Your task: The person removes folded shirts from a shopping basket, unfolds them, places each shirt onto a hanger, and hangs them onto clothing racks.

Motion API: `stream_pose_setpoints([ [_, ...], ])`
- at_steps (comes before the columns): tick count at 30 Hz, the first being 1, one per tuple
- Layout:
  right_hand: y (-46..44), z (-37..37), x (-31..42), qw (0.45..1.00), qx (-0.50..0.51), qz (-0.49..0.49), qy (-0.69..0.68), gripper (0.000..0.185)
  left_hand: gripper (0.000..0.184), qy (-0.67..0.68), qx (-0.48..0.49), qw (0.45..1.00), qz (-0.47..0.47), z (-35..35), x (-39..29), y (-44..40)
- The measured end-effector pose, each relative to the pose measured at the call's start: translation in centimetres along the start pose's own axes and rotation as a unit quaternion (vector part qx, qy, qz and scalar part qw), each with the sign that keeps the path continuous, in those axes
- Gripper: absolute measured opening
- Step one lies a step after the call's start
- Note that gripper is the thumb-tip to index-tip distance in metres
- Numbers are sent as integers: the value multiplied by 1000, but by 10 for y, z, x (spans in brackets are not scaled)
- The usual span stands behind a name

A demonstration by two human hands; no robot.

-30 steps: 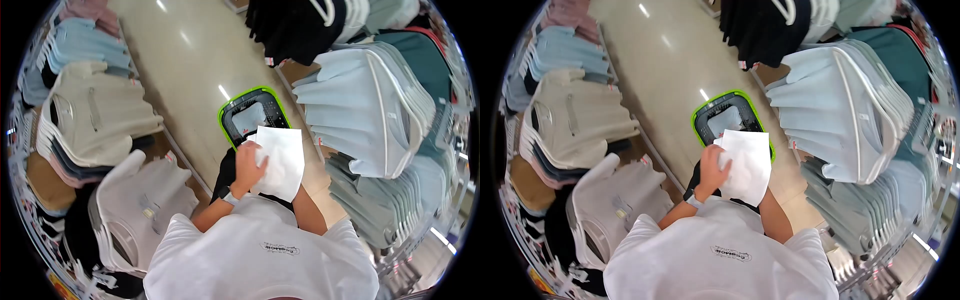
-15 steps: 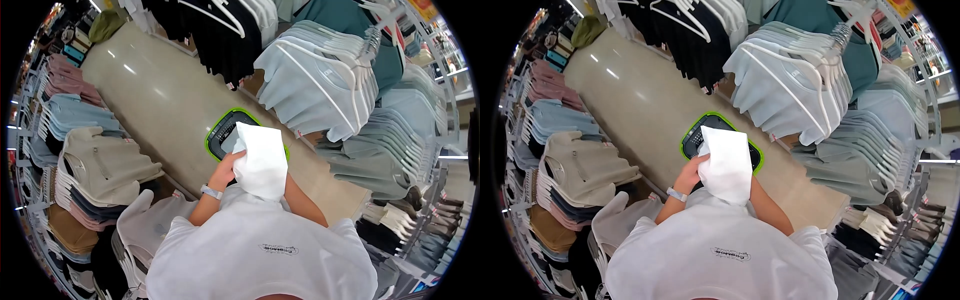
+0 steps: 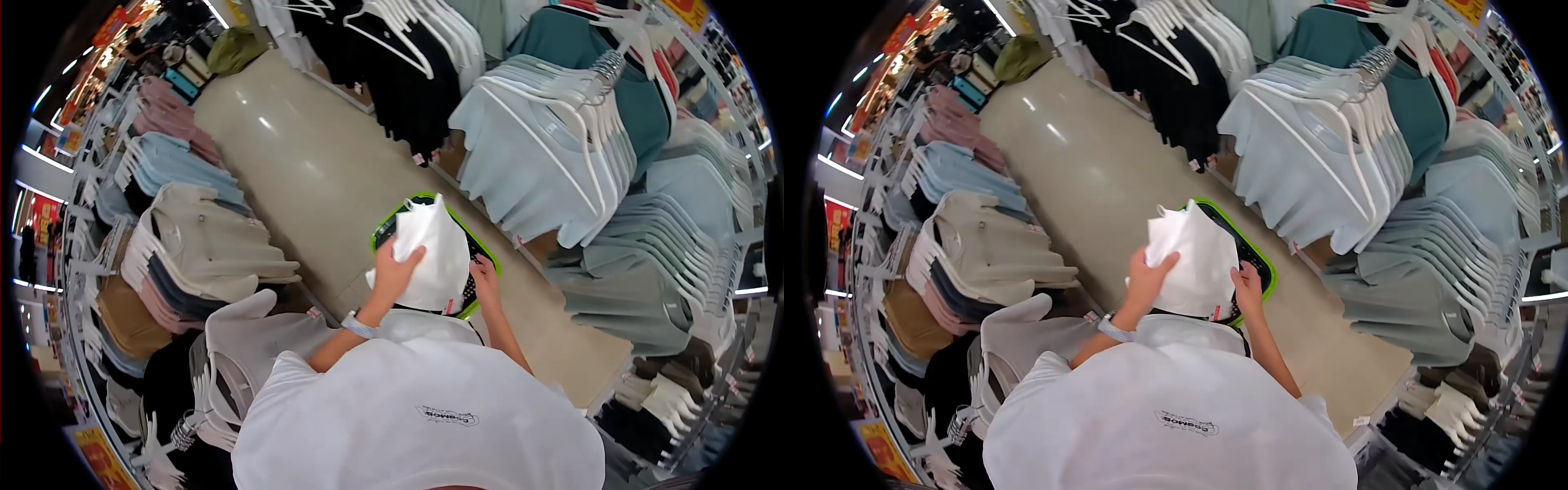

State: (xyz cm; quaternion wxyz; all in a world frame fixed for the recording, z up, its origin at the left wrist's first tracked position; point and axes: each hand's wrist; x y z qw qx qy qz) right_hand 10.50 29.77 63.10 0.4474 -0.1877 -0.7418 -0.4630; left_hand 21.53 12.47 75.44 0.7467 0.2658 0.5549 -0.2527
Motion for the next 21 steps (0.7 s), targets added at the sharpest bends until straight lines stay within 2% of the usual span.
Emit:
stream_pose_setpoints([
  [1, 26, -21, 36, 995, 70, 21, -74, 53, 34, -31, -11, 999, -26, -4, 5, 6],
  [2, 47, -38, 63, 952, 212, -46, -217, 60, 33, -33, 14, 999, -29, -7, -3, 14],
  [3, 50, -48, 65, 907, 332, -51, -255, 67, 32, -32, 43, 998, -32, -12, -12, 20],
  [4, 53, -63, 65, 939, 293, -28, -176, 65, 31, -73, 54, 993, -72, -17, -10, 22],
  [5, 54, -74, 66, 964, 247, -5, -96, 64, 31, -70, 59, 993, -73, -19, -8, 22],
  [6, 55, -78, 73, 966, 240, -5, -96, 64, 32, -79, 64, 992, -71, -18, -15, 22],
  [9, 58, -94, 100, 931, 168, -80, -313, 46, 37, -61, 141, 986, -73, -2, -23, 6],
  [11, 49, -100, 106, 927, 141, -114, -328, 42, 45, 10, 207, 977, -57, 10, -12, -8],
  [12, 49, -112, 109, 943, 97, -74, -308, 39, 50, 1, 226, 973, -45, 19, -20, -12],
  [13, 44, -123, 106, 944, 88, -74, -310, 39, 50, 3, 235, 971, -42, 29, -21, -16],
  [15, 29, -147, 101, 978, 30, -10, -205, 37, 50, 15, 273, 961, -42, 52, -19, -34],
  [17, 17, -167, 102, 982, 18, 18, -187, 35, 48, 19, 293, 955, -45, 82, -11, -61],
  [19, 7, -187, 110, 988, -61, 52, -131, 34, 40, 113, 236, 964, 48, 115, -3, -94],
  [21, 0, -209, 126, 977, -137, 78, -146, 33, 36, 211, 156, 960, 101, 151, 3, -127],
])
Point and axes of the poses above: each hand's wrist, its own y-axis away from the middle knuckle, its own z-axis out of the back of the hand, x = y × z, and after that the axes turned 10 degrees about -y, right-handed
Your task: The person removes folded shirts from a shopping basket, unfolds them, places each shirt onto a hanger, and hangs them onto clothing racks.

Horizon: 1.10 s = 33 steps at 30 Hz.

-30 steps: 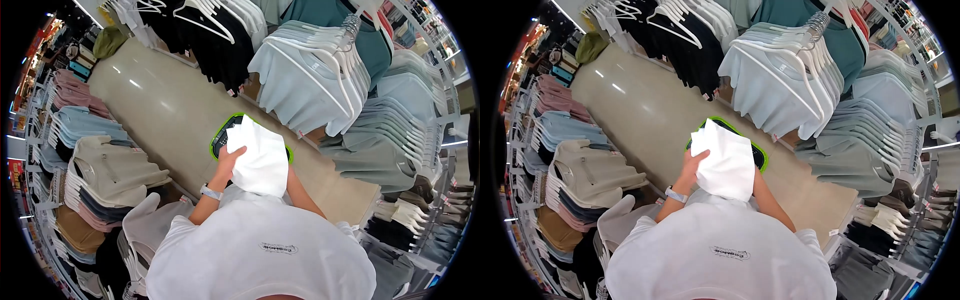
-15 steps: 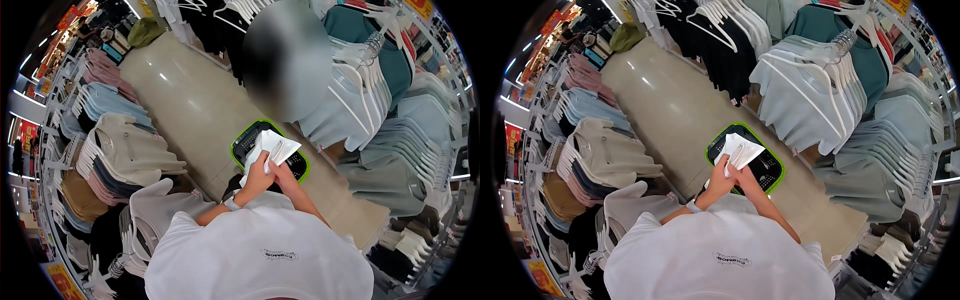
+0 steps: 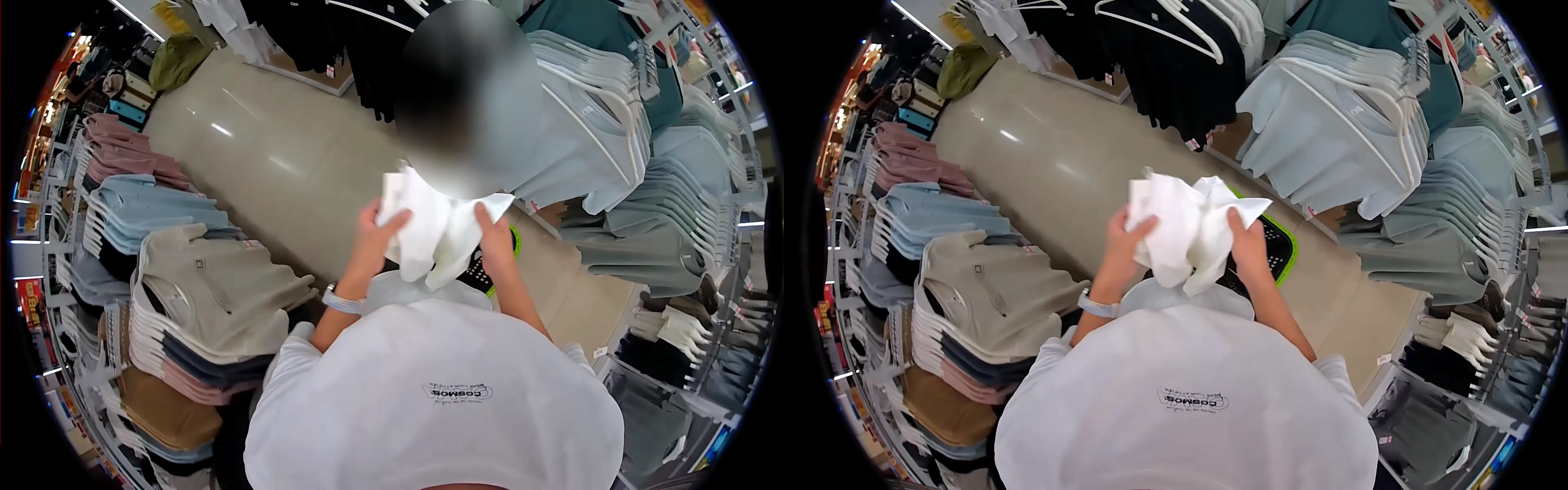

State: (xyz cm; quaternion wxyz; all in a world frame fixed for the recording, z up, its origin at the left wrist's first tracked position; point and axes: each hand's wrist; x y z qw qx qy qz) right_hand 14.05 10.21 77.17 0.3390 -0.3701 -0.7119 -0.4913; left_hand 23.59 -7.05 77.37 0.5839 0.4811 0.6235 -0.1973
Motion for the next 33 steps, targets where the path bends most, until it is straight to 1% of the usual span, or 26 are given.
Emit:
stream_pose_setpoints([
  [2, -18, -14, -4, 998, -1, 40, -47, 33, 35, -4, -30, 999, -31, 44, -23, -19],
  [3, -24, -24, -1, 998, -9, 47, -47, 33, 35, 0, -30, 999, -30, 62, -35, -28],
  [6, -37, -58, 3, 994, -8, 70, 89, 35, 32, 32, -38, 997, -65, 101, -74, -45],
  [7, -31, -79, 4, 994, 0, 65, 93, 35, 31, 26, -11, 998, -56, 106, -85, -45],
  [8, -19, -103, 7, 974, 60, 152, 154, 39, 31, 17, 16, 999, -49, 110, -93, -47],
  [9, -11, -124, 6, 940, 120, 240, 210, 44, 28, -34, 16, 998, -50, 110, -94, -49],
  [10, -5, -143, 1, 911, 199, 283, 223, 51, 27, -67, 24, 996, -48, 105, -99, -46],
  [11, 2, -163, 2, 915, 239, 205, 251, 52, 27, -77, 60, 994, -54, 101, -99, -44],
  [12, 11, -186, 11, 911, 277, 127, 279, 53, 26, -174, 97, 974, -105, 103, -98, -45],
  [13, 7, -198, 13, 907, 287, 126, 280, 53, 26, -121, 113, 983, -73, 105, -103, -45],
  [14, 1, -208, 15, 907, 304, 88, 279, 51, 27, -68, 128, 989, -41, 109, -109, -44],
  [15, -5, -216, 15, 905, 319, 49, 277, 50, 27, -67, 118, 990, -42, 118, -109, -47],
  [16, -10, -220, 13, 903, 325, 46, 277, 50, 28, -55, 119, 991, -38, 126, -108, -50],
  [18, -25, -229, 8, 868, 430, 55, 243, 43, 29, -44, 114, 992, -38, 139, -107, -60],
  [19, -23, -237, 10, 868, 437, 37, 234, 30, 29, -60, 106, 992, -34, 146, -105, -64],
  [21, -38, -242, 2, 867, 442, 27, 227, 26, 29, -79, 95, 992, -21, 160, -110, -67],
  [22, -48, -243, -1, 868, 442, 24, 224, 22, 29, -99, 61, 993, -32, 167, -121, -69],
  [23, -55, -247, -2, 900, 395, 23, 185, 17, 30, -119, 29, 991, -44, 176, -131, -74],
  [24, -66, -249, -1, 910, 354, 70, 203, 17, 30, -184, -14, 978, -94, 189, -138, -83],
  [25, -77, -253, 1, 902, 323, 146, 247, 17, 30, -246, -56, 957, -140, 204, -146, -91],
  [27, -99, -267, 9, 856, 251, 284, 352, 16, 25, -410, -54, 894, -172, 239, -177, -103],
  [28, -107, -276, 15, 818, 209, 345, 411, 17, 25, -413, -50, 893, -171, 246, -191, -105],
  [29, -109, -292, 22, 802, 178, 378, 427, 16, 25, -461, -38, 870, -170, 251, -206, -109],
  [30, -118, -305, 22, 803, 173, 379, 425, 16, 27, -508, -27, 844, -170, 253, -219, -115],
  [32, -138, -331, 22, 769, 160, 430, 445, 17, 30, -502, -19, 843, -193, 253, -238, -128],
  [33, -146, -346, 23, 760, 157, 438, 453, 14, 30, -478, -1, 851, -216, 251, -248, -133],
])
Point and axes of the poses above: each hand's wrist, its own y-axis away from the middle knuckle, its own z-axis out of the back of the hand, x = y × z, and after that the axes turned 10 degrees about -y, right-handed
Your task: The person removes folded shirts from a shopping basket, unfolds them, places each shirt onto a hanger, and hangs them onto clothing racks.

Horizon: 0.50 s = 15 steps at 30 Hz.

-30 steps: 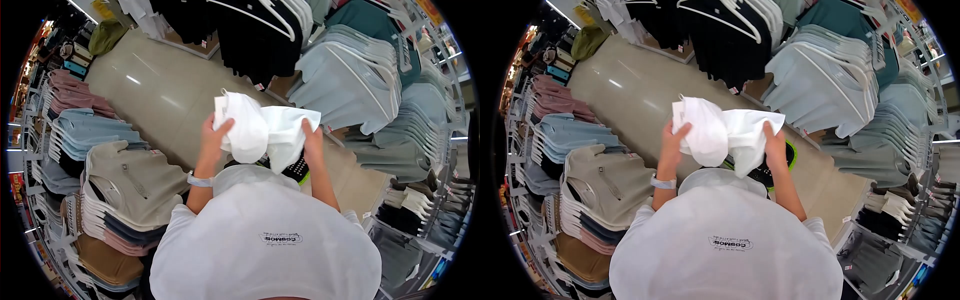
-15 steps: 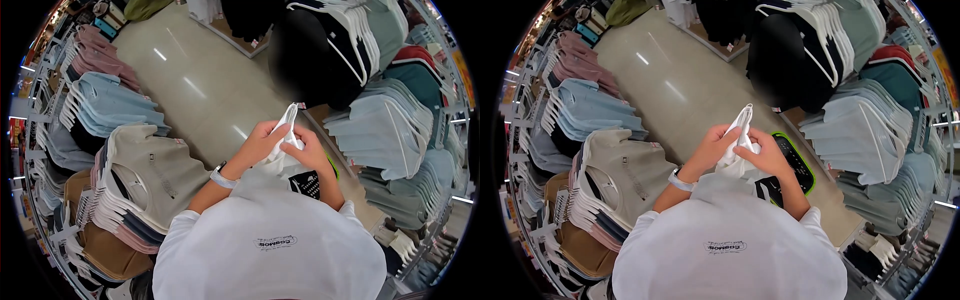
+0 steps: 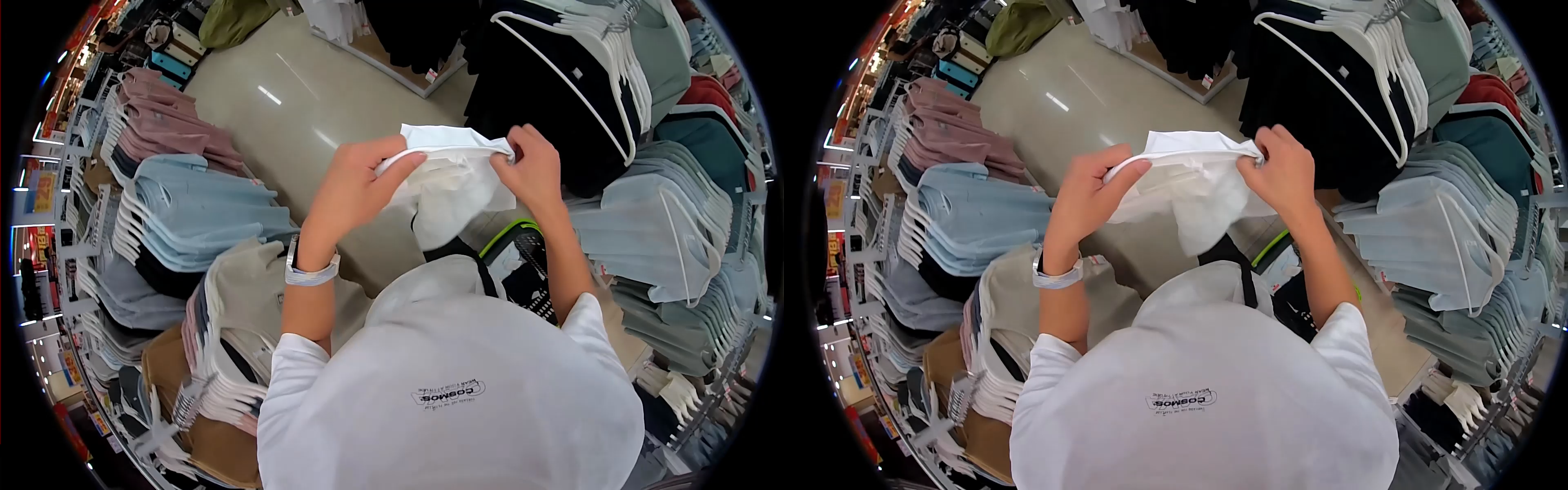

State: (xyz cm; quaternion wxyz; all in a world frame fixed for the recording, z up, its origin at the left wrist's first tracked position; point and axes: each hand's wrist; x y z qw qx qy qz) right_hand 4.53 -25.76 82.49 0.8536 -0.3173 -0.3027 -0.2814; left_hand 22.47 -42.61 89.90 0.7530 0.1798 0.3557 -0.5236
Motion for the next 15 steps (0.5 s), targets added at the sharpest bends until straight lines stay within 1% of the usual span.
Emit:
stream_pose_setpoints([
  [1, -14, -8, -3, 1000, -2, 0, -1, 14, 30, 27, -2, 999, -25, 8, -1, -10],
  [2, -30, -18, -7, 1000, -3, 2, -23, 10, 30, 25, -4, 999, -28, 17, 2, -20],
  [4, -59, -31, -9, 999, -5, 2, -44, 7, 25, 90, 31, 995, -39, 37, 10, -41],
  [5, -73, -36, -10, 998, 4, 18, -62, 3, 25, 87, 32, 995, -43, 45, 15, -55],
  [7, -98, -45, -11, 996, 16, 31, -83, 3, 24, 41, 21, 999, -23, 61, 25, -77],
  [9, -128, -49, -17, 999, -14, 47, -8, 5, 27, 23, 12, 1000, -11, 79, 39, -97],
  [10, -143, -53, -19, 997, -40, 54, -31, 9, 30, 8, 2, 1000, -2, 89, 47, -108],
  [11, -156, -56, -26, 996, -8, -21, -84, 11, 30, 4, -2, 1000, -3, 99, 57, -119],
  [12, -170, -58, -33, 974, 43, -103, -199, 14, 31, -14, -42, 999, 23, 108, 68, -128],
  [13, -183, -57, -20, 928, 96, -187, -308, 19, 31, -30, -80, 995, 52, 116, 80, -134],
  [14, -191, -51, 2, 902, 112, -239, -342, 30, 31, -28, -81, 995, 59, 126, 91, -140],
  [15, -197, -57, 3, 902, 117, -237, -340, 30, 30, -55, -84, 994, 38, 137, 103, -148],
])
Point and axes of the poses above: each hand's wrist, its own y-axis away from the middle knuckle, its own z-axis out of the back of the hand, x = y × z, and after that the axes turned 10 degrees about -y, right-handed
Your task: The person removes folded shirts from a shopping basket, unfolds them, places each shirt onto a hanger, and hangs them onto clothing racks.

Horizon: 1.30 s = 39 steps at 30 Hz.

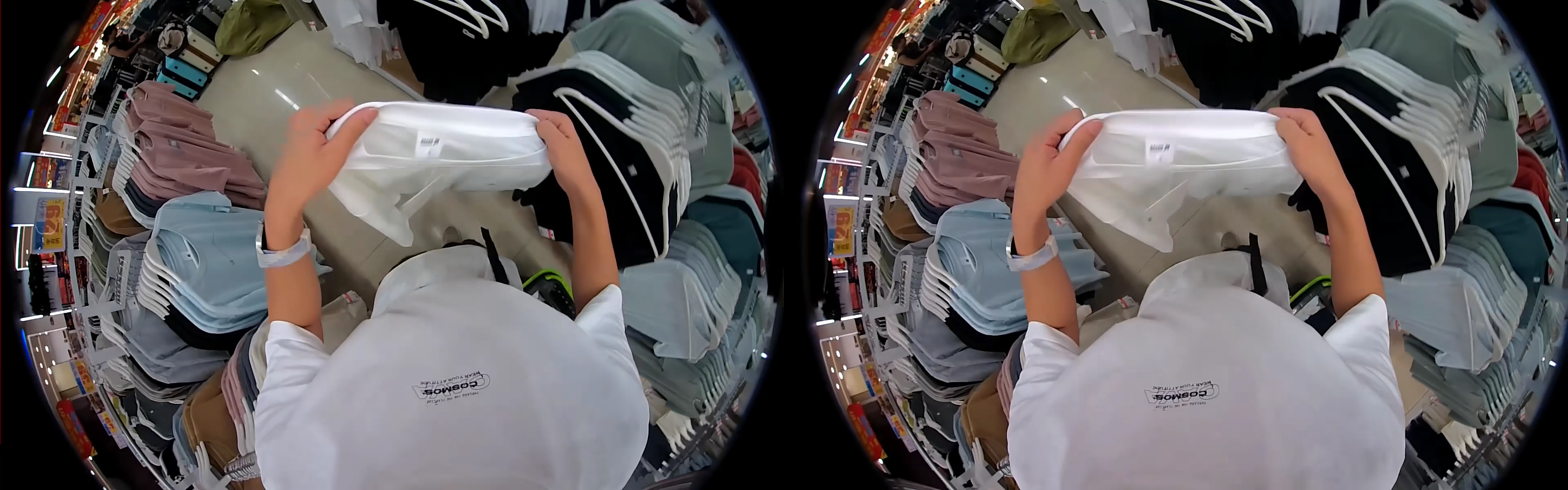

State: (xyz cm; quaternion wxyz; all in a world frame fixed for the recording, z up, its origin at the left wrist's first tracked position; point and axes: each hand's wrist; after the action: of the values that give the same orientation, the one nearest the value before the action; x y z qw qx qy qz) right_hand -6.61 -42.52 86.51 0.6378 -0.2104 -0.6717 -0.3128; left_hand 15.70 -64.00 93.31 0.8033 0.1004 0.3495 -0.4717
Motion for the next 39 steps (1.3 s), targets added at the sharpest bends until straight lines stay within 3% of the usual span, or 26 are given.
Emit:
stream_pose_setpoints([
  [2, -21, -9, 2, 998, 38, 41, 22, 33, 30, -24, -15, 999, -24, 16, 21, -20],
  [3, -28, -18, 20, 992, 109, 64, 17, 23, 27, -51, -17, 997, -51, 23, 32, -27],
  [6, -71, -29, 27, 971, 205, 99, 68, 21, 20, -77, -12, 994, -77, 37, 60, -41],
  [8, -84, -51, 40, 973, 193, 101, 76, 24, 17, -76, -7, 993, -86, 48, 79, -57],
  [10, -96, -70, 48, 954, 207, 104, 191, 26, 12, -99, 0, 992, -81, 60, 106, -72],
  [14, -126, -101, 53, 945, 206, 147, 206, 25, 10, -89, -28, 990, -102, 79, 155, -101],
  [16, -132, -121, 55, 947, 178, 156, 216, 23, 10, -53, -82, 988, -119, 76, 184, -105],
  [18, -135, -138, 52, 950, 64, 188, 242, 22, 8, -35, -64, 993, -95, 76, 200, -108],
  [20, -138, -150, 40, 948, 14, 186, 259, 22, 8, 38, -22, 999, -7, 69, 219, -111],
  [21, -137, -155, 35, 931, -68, 177, 311, 21, 8, 39, -14, 999, -14, 64, 226, -112],
  [23, -134, -161, 29, 885, -212, 115, 398, 12, 11, 239, 71, 966, 69, 54, 229, -119],
  [24, -133, -156, 16, 883, -225, 110, 397, 12, 11, 240, 82, 965, 61, 50, 219, -119],
  [26, -132, -139, -31, 890, -251, -21, 381, 16, 13, 321, 160, 932, 59, 41, 190, -116],
  [27, -131, -137, -51, 962, -177, -116, 172, 26, 13, 322, 174, 929, 52, 36, 179, -116],
  [28, -127, -134, -71, 974, -95, -198, -51, 35, 12, 336, 233, 911, 43, 31, 168, -116],
  [30, -109, -158, -112, 935, -36, -116, -333, 43, 11, 350, 306, 885, 29, 16, 149, -115],
  [32, -96, -183, -123, 911, 9, -47, -410, 53, 12, 376, 400, 835, 21, 2, 133, -115],
  [33, -85, -190, -125, 910, -2, -43, -413, 53, 12, 382, 402, 832, -12, -6, 127, -116],
  [35, -65, -196, -130, 915, 110, -52, -384, 56, 12, 381, 405, 831, -27, -13, 113, -116],
  [36, -61, -193, -136, 916, 95, -48, -387, 56, 11, 383, 398, 833, -38, -18, 106, -115],
  [38, -48, -184, -149, 968, 80, -1, -236, 66, 11, 390, 420, 818, -44, -29, 97, -116],
  [39, -46, -175, -119, 984, 59, -18, -169, 54, 12, 382, 437, 813, -29, -29, 90, -118],
])
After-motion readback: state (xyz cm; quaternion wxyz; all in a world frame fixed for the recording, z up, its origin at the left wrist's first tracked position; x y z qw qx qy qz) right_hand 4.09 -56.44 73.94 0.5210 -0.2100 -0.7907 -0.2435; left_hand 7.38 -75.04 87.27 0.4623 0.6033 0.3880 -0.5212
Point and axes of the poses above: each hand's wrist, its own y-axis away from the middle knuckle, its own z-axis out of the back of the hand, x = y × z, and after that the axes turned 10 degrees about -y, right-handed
